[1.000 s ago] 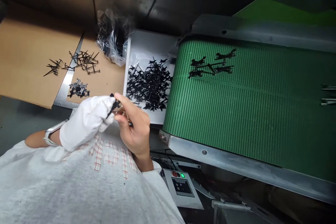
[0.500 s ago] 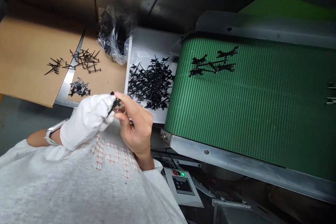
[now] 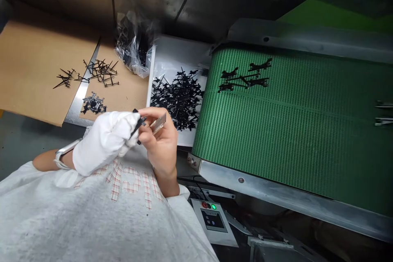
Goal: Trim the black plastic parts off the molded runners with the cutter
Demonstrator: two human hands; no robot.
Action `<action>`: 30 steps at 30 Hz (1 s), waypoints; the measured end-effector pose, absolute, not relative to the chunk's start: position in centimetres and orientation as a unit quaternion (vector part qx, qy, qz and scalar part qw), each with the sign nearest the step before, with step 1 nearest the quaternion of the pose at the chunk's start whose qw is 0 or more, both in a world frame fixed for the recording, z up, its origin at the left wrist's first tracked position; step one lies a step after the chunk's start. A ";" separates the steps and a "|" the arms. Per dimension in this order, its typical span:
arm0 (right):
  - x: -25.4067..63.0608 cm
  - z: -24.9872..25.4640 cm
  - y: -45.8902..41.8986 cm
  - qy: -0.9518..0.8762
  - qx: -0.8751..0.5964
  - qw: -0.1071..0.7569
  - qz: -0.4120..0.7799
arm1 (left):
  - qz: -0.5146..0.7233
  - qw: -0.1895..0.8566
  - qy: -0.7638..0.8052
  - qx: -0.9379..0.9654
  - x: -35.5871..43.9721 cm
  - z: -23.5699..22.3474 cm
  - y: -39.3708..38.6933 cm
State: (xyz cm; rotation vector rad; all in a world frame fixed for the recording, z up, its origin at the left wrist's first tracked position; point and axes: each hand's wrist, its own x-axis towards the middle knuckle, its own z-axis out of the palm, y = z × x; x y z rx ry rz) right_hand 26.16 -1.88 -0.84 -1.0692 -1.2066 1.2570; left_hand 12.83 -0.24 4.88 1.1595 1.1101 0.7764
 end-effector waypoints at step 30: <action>27.3 0.2 -3.9 -0.684 -0.457 0.506 0.259 | 0.465 0.222 0.373 0.771 13.2 4.0 0.1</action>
